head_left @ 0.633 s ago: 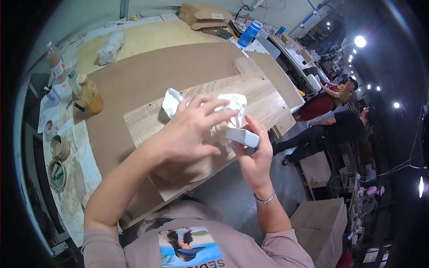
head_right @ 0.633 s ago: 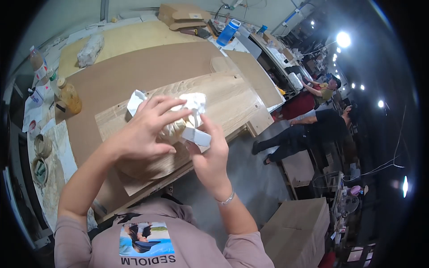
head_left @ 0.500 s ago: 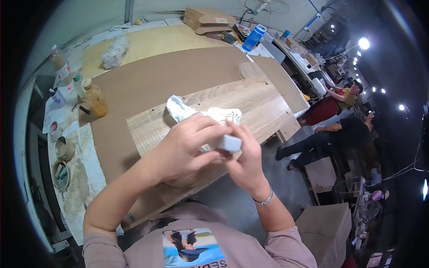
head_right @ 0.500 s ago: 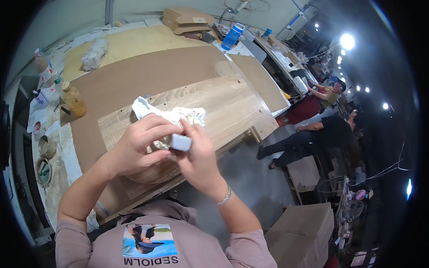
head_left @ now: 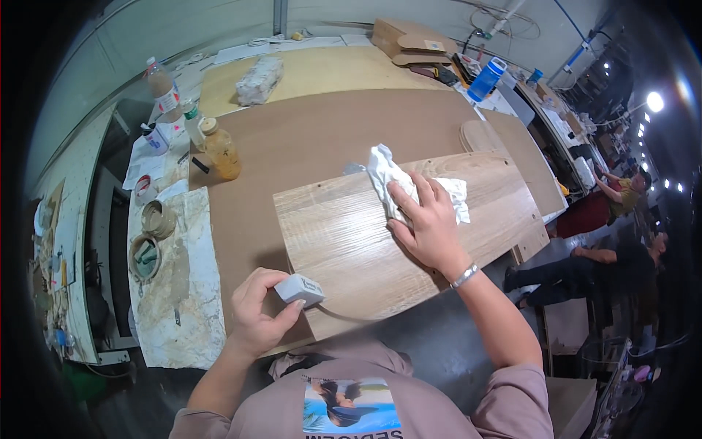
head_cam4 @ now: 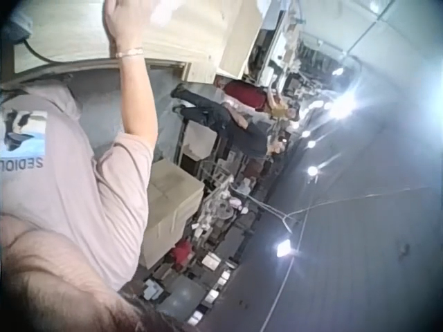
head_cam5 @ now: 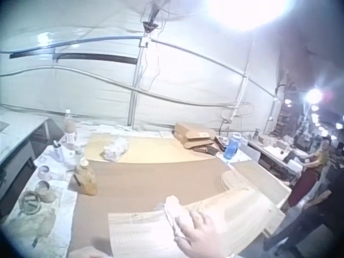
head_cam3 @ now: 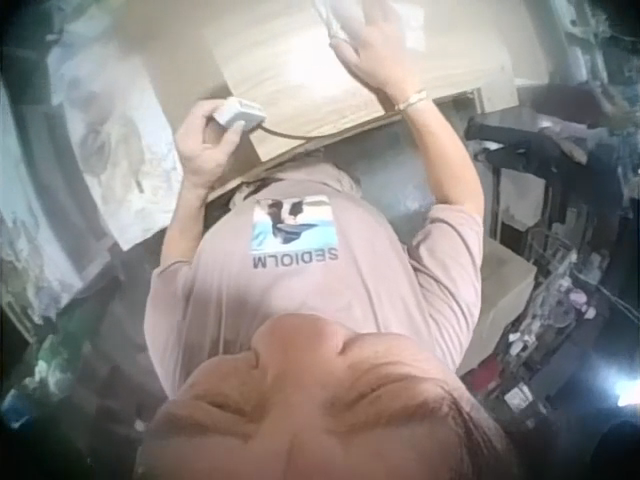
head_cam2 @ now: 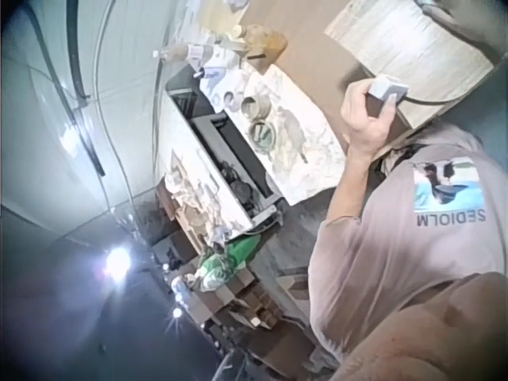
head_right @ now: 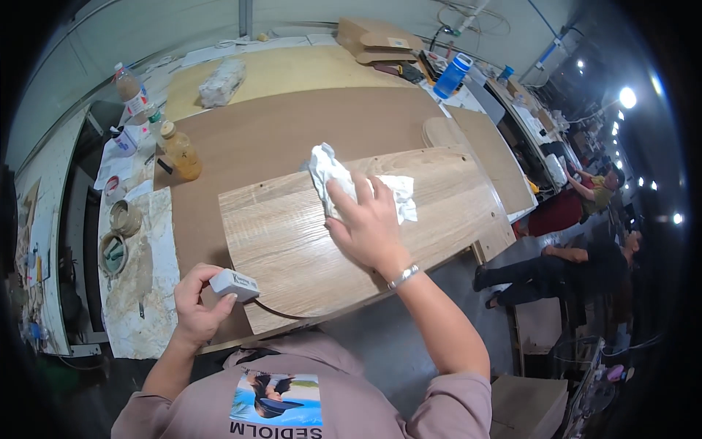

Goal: The person sands the edges and surface of a wooden board with a sanding block and wipes it with a cloth.

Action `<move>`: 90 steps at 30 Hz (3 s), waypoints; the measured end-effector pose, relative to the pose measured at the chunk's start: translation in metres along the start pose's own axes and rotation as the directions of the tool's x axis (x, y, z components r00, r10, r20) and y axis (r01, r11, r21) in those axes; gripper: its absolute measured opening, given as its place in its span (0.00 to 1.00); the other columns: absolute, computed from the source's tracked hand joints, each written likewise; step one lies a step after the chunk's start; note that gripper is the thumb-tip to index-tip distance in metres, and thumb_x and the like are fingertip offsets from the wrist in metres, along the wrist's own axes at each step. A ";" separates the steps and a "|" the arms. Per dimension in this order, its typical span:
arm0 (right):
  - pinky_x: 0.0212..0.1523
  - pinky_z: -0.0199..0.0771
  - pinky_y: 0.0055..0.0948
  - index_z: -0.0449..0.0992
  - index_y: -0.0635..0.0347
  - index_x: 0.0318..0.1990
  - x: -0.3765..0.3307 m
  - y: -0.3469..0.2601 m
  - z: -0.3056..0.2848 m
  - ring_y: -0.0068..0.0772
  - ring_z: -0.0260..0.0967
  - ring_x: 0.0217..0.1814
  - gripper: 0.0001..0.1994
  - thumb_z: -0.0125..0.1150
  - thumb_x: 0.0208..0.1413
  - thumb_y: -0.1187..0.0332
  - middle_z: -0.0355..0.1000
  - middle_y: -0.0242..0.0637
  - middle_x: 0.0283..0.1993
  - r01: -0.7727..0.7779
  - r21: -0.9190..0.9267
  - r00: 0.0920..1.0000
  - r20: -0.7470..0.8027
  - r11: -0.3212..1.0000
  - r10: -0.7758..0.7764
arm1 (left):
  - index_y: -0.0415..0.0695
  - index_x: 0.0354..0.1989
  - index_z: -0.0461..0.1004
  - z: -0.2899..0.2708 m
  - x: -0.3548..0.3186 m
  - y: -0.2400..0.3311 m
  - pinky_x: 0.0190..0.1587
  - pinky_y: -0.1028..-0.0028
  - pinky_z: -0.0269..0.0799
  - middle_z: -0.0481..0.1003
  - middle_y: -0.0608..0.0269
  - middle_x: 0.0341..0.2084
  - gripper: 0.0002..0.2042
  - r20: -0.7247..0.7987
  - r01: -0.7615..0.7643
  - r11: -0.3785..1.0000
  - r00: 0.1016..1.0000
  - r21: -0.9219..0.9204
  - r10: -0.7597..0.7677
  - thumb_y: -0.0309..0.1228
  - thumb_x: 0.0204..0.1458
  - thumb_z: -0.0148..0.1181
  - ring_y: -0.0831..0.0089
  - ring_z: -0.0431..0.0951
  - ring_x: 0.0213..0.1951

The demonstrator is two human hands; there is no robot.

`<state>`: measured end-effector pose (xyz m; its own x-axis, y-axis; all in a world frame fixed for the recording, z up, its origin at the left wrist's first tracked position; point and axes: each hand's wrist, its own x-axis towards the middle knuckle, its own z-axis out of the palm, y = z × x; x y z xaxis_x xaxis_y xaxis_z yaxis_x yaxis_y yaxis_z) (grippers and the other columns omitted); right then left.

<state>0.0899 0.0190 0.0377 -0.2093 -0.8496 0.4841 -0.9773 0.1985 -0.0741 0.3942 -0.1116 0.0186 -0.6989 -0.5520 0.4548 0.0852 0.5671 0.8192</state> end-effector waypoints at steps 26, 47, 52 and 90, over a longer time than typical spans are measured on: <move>0.61 0.65 0.53 0.74 0.48 0.61 0.005 -0.020 0.005 0.63 0.62 0.62 0.29 0.65 0.48 0.63 0.63 0.54 0.65 -0.063 -0.015 0.996 0.062 0.998 0.064 | 0.37 0.40 0.77 -0.026 0.040 -0.035 0.39 0.73 0.76 0.80 0.60 0.32 0.12 -0.213 0.111 0.993 0.972 0.042 -0.100 0.24 0.48 0.71 0.74 0.80 0.34; 0.67 0.59 0.48 0.71 0.51 0.65 0.001 -0.027 0.006 0.57 0.59 0.66 0.31 0.62 0.48 0.71 0.61 0.49 0.68 -0.050 -0.055 0.992 0.115 0.997 0.056 | 0.37 0.46 0.74 -0.194 -0.132 -0.221 0.35 0.67 0.76 0.80 0.52 0.28 0.14 -0.647 0.640 0.723 0.671 0.260 -0.361 0.24 0.50 0.66 0.63 0.82 0.29; 0.66 0.60 0.48 0.72 0.52 0.64 0.005 -0.031 0.000 0.57 0.59 0.66 0.30 0.62 0.48 0.71 0.61 0.50 0.67 -0.088 0.003 0.990 0.112 0.996 0.087 | 0.36 0.49 0.71 -0.196 -0.148 -0.253 0.38 0.72 0.74 0.80 0.55 0.32 0.14 -0.610 0.724 0.579 0.663 0.375 -0.435 0.22 0.54 0.62 0.73 0.80 0.33; 0.62 0.62 0.54 0.70 0.47 0.62 -0.006 -0.013 0.005 0.66 0.62 0.62 0.28 0.63 0.50 0.60 0.64 0.56 0.64 -0.038 0.005 0.999 -0.007 0.999 0.038 | 0.32 0.46 0.72 -0.007 0.022 -0.005 0.41 0.70 0.76 0.80 0.52 0.35 0.13 -0.191 0.243 0.966 0.956 0.084 -0.224 0.20 0.52 0.62 0.67 0.81 0.36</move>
<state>0.1035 0.0186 0.0314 -0.2463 -0.8382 0.4866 -0.9687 0.2283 -0.0972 0.3830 -0.1306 0.0267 -0.5510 -0.7714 0.3183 -0.1473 0.4654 0.8728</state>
